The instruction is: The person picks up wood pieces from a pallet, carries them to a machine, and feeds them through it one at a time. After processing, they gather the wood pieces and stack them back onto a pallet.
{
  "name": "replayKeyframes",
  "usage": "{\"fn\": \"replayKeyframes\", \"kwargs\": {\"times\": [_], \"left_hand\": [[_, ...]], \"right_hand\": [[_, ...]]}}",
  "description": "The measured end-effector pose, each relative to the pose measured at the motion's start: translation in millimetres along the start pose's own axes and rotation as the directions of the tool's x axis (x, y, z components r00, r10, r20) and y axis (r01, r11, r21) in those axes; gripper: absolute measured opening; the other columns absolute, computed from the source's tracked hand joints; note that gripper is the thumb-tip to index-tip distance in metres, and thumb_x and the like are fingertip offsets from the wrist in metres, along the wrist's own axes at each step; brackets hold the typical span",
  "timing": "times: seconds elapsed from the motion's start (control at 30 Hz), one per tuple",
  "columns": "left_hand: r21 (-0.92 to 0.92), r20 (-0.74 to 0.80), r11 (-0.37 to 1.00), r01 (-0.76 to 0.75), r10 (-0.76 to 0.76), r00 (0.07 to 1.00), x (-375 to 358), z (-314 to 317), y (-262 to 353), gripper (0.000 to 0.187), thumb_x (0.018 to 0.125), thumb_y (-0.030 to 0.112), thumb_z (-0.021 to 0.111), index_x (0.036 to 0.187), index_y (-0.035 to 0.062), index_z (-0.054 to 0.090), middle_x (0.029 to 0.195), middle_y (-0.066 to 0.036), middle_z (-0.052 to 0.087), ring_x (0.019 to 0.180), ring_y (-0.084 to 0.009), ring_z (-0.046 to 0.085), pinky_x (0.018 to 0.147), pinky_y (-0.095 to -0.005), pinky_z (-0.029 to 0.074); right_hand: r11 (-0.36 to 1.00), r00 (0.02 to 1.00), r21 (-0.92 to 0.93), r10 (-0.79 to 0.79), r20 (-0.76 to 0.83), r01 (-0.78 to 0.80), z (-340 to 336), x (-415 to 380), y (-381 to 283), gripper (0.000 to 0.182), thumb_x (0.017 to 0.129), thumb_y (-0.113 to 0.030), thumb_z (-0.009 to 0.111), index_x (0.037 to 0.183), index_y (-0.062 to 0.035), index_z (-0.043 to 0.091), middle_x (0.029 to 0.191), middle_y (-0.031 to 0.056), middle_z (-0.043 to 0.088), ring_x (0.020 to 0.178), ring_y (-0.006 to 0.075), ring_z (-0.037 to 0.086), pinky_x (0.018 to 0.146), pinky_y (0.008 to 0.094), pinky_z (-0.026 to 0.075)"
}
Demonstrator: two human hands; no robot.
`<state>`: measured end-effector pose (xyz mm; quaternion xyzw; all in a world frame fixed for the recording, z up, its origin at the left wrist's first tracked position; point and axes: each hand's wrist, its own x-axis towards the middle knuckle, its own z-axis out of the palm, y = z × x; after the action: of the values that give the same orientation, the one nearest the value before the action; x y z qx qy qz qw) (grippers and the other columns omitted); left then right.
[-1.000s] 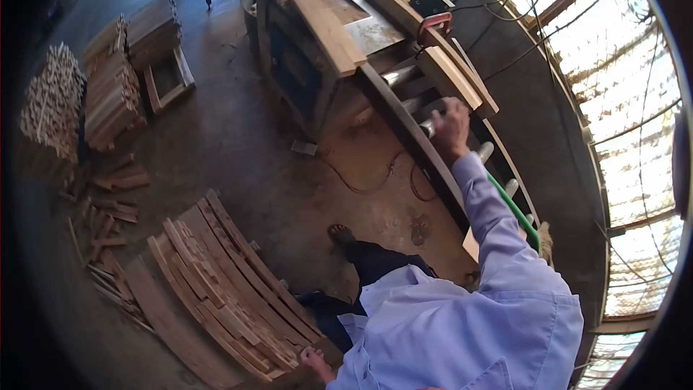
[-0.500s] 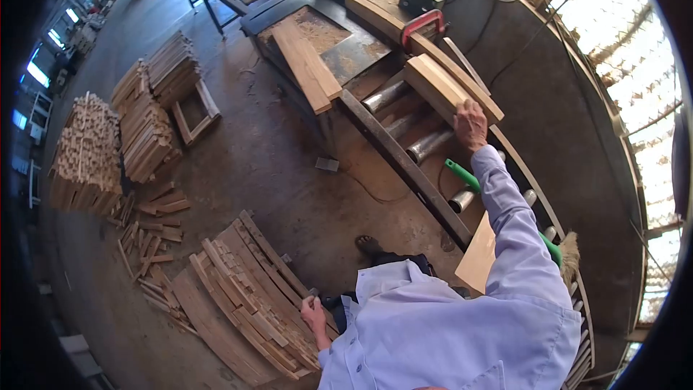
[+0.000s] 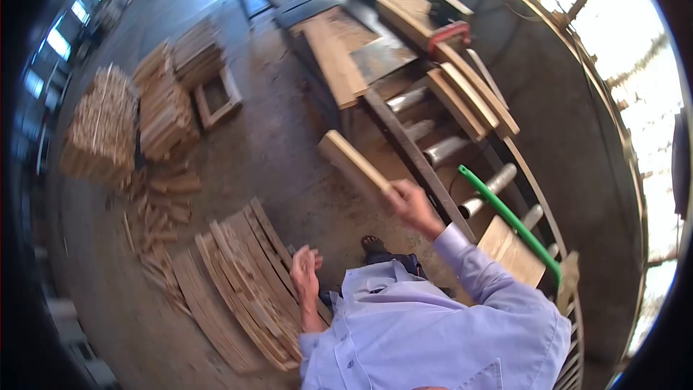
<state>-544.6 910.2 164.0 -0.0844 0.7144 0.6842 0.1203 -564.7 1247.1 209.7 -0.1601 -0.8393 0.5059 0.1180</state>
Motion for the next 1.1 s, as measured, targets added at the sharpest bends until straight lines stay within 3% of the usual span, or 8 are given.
{"fn": "replayKeyframes", "kwargs": {"times": [0.07,0.23,0.33,0.4,0.5,0.63,0.77,1.1], "left_hand": [[-0.159,-0.044,0.987,0.012,-0.019,0.999,-4,18,27,0.057,0.104,0.035,0.064,0.142,-0.0049,0.049,0.120,-0.016,0.069,0.095,-0.0215,0.070,0.084,-0.0346,0.059],[-0.114,-0.494,0.992,0.057,-0.107,0.863,-22,-8,-37,0.066,0.085,0.041,0.081,0.122,-0.0085,0.056,0.102,-0.020,0.072,0.091,-0.0319,0.072,0.076,-0.0406,0.057],[-0.222,-0.578,0.953,0.205,-0.298,0.760,-68,-55,-60,0.069,0.081,0.038,0.084,0.125,-0.0074,0.056,0.108,-0.023,0.071,0.099,-0.0331,0.070,0.088,-0.0416,0.055],[-0.365,-0.606,0.915,0.172,-0.374,0.702,-97,-89,-80,0.068,0.079,0.036,0.086,0.125,-0.0063,0.060,0.112,-0.021,0.071,0.101,-0.0296,0.070,0.089,-0.0386,0.055],[-0.308,-0.637,0.925,0.222,-0.374,0.674,-139,-143,-140,0.069,0.078,0.036,0.086,0.127,-0.0054,0.062,0.113,-0.019,0.073,0.103,-0.0268,0.070,0.088,-0.0373,0.055],[-0.111,-0.682,0.782,0.614,-0.509,0.525,-203,-247,-184,0.073,0.077,0.034,0.084,0.136,0.0022,0.057,0.113,-0.021,0.072,0.103,-0.0343,0.071,0.089,-0.0421,0.056],[0.040,-0.818,0.644,0.764,-0.418,0.395,-246,-337,-305,0.054,0.081,0.015,0.076,0.131,0.0076,0.056,0.111,-0.019,0.071,0.102,-0.0373,0.070,0.086,-0.0465,0.057],[0.207,-0.842,0.268,0.941,-0.442,0.311,-247,-493,-529,0.042,0.084,0.006,0.071,0.124,0.0136,0.059,0.124,-0.012,0.064,0.120,-0.0364,0.060,0.095,-0.0552,0.050]], "right_hand": [[0.962,0.952,0.196,0.135,0.273,-0.192,65,-33,-11,0.031,0.097,-0.029,0.069,0.107,-0.0005,0.074,0.095,0.0181,0.071,0.087,0.0315,0.070,0.078,0.0406,0.055],[0.852,0.654,-0.055,-0.356,0.668,0.520,156,-94,-52,0.026,0.089,-0.021,0.076,0.107,-0.0046,0.070,0.092,0.0160,0.062,0.079,0.0361,0.066,0.066,0.0449,0.053],[0.885,0.373,0.164,-0.343,0.862,0.435,193,-128,-71,0.032,0.093,-0.021,0.075,0.118,-0.0027,0.069,0.092,0.0145,0.063,0.083,0.0314,0.070,0.071,0.0424,0.057],[0.984,0.179,0.173,-0.179,0.968,0.046,214,-144,-67,0.040,0.096,-0.023,0.074,0.128,0.0006,0.065,0.104,0.0163,0.068,0.096,0.0277,0.073,0.083,0.0392,0.060],[0.970,-0.051,0.079,-0.069,0.996,0.230,243,-151,-25,0.040,0.097,-0.022,0.072,0.128,0.0021,0.064,0.116,0.0186,0.070,0.104,0.0285,0.073,0.087,0.0383,0.059],[0.721,0.118,-0.155,0.101,0.988,0.676,255,-151,49,0.043,0.097,-0.038,0.067,0.122,-0.0032,0.069,0.121,0.0233,0.071,0.102,0.0411,0.072,0.083,0.0478,0.058],[0.502,0.162,-0.420,0.477,0.864,0.756,213,-151,95,0.040,0.097,-0.040,0.063,0.118,-0.0069,0.071,0.115,0.0248,0.071,0.102,0.0446,0.070,0.084,0.0526,0.056],[0.501,0.385,-0.731,0.628,0.676,0.464,186,-233,71,0.038,0.105,-0.037,0.056,0.115,-0.0039,0.072,0.111,0.0221,0.072,0.104,0.0403,0.068,0.090,0.0477,0.052]]}}
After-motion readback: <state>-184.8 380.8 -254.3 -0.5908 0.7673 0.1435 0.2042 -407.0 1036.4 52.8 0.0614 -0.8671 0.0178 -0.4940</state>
